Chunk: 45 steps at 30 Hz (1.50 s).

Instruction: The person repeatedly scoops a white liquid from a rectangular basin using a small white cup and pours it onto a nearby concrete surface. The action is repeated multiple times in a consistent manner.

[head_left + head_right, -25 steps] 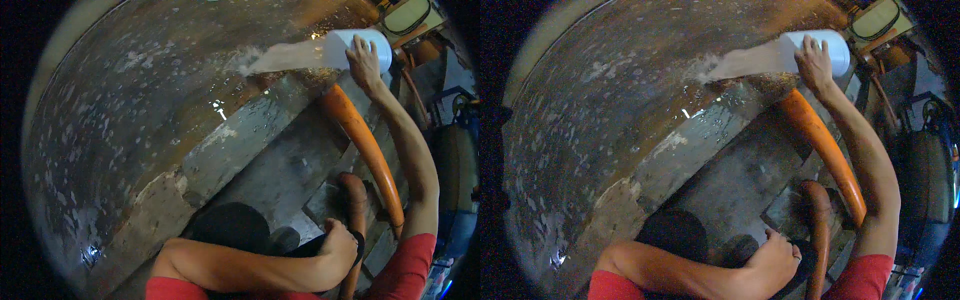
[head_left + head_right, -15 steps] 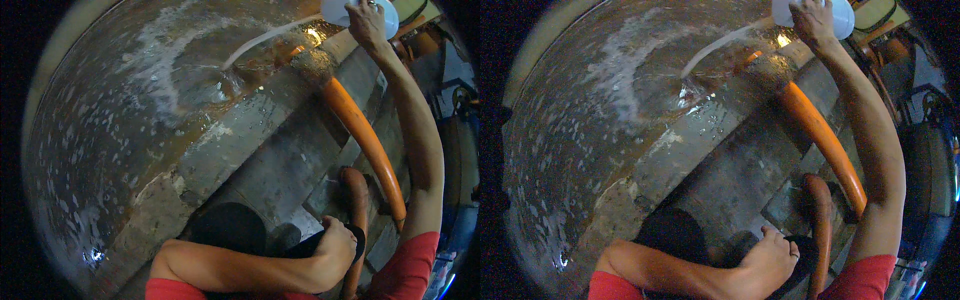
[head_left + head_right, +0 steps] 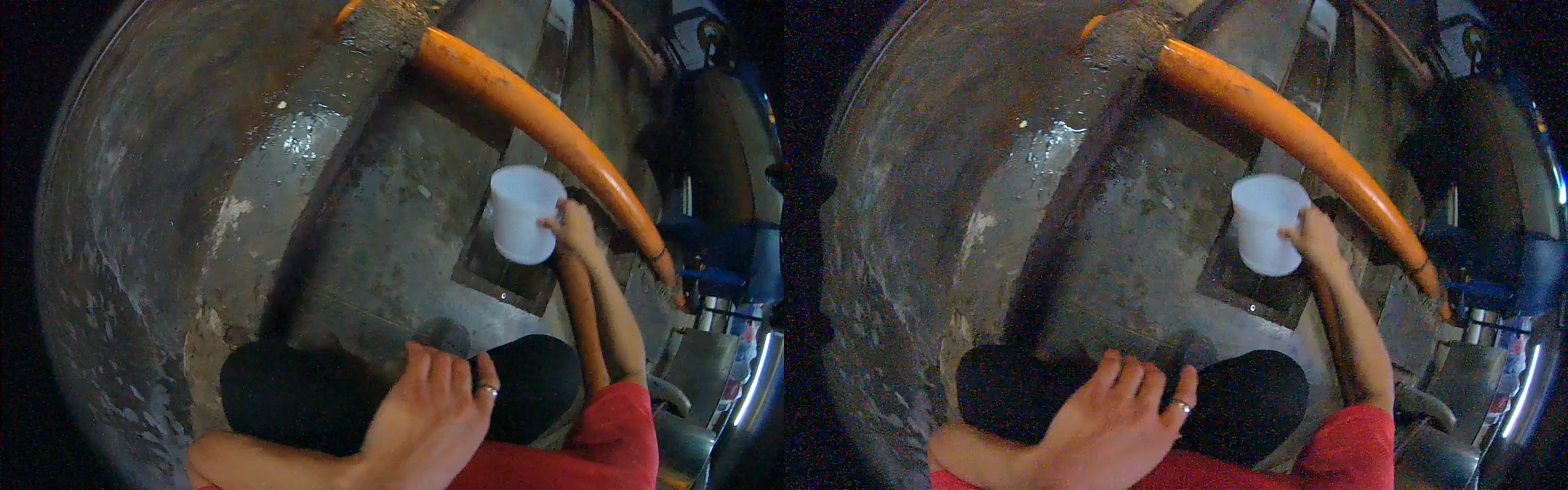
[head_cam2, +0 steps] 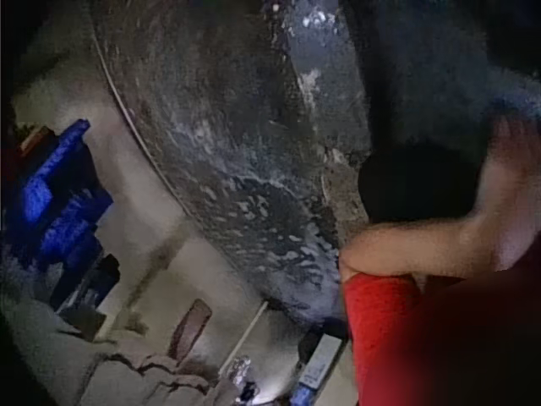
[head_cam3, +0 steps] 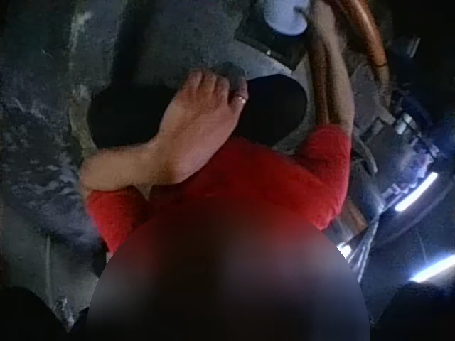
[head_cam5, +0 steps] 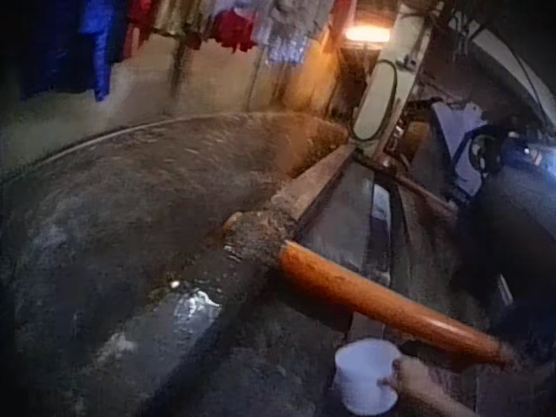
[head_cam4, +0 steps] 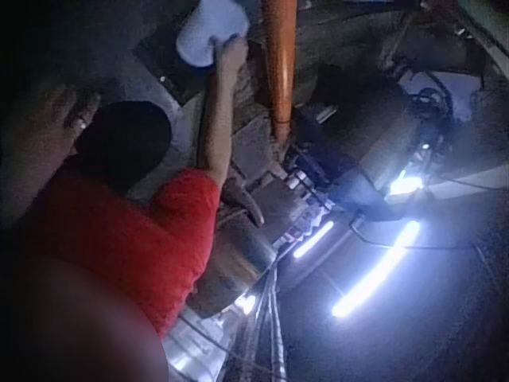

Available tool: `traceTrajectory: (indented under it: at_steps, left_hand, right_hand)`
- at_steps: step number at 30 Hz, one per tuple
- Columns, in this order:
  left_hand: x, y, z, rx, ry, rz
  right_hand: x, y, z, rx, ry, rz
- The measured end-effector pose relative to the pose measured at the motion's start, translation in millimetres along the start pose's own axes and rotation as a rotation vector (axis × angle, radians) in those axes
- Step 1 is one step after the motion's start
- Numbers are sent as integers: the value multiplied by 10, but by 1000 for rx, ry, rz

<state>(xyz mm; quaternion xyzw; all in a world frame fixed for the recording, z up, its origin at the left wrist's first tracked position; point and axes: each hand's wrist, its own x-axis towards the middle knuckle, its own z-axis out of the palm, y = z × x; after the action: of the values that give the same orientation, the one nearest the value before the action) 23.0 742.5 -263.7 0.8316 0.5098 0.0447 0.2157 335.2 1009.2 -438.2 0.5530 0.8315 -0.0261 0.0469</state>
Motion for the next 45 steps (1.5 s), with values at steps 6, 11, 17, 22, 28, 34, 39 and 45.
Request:
traceTrajectory:
  at_steps: [6,11,17,22,28,34,39,45]
  left_hand:
    - [266,-12,-36,77,-240,36]
    - [510,-94,119,-12,-299,-38]
    - [907,-349,210,-145,-407,-184]
    - [1061,-471,245,-259,-456,-237]
    - [972,-452,190,-234,-405,-244]
    - [816,-335,123,-163,-346,-133]
    - [590,-433,129,-94,-342,-104]
    - [165,-419,78,-87,-275,-83]
  right_hand:
    - [-500,488,1915,-409,-514,33]
    - [-292,600,3208,-252,-656,108]
    - [-132,361,3627,-128,-686,320]
    - [-40,144,3733,-234,-597,363]
    - [192,198,3618,-150,-619,367]
    - [343,419,3149,257,-223,484]
    - [-156,370,2898,367,382,505]
    - [-617,227,2110,558,493,508]
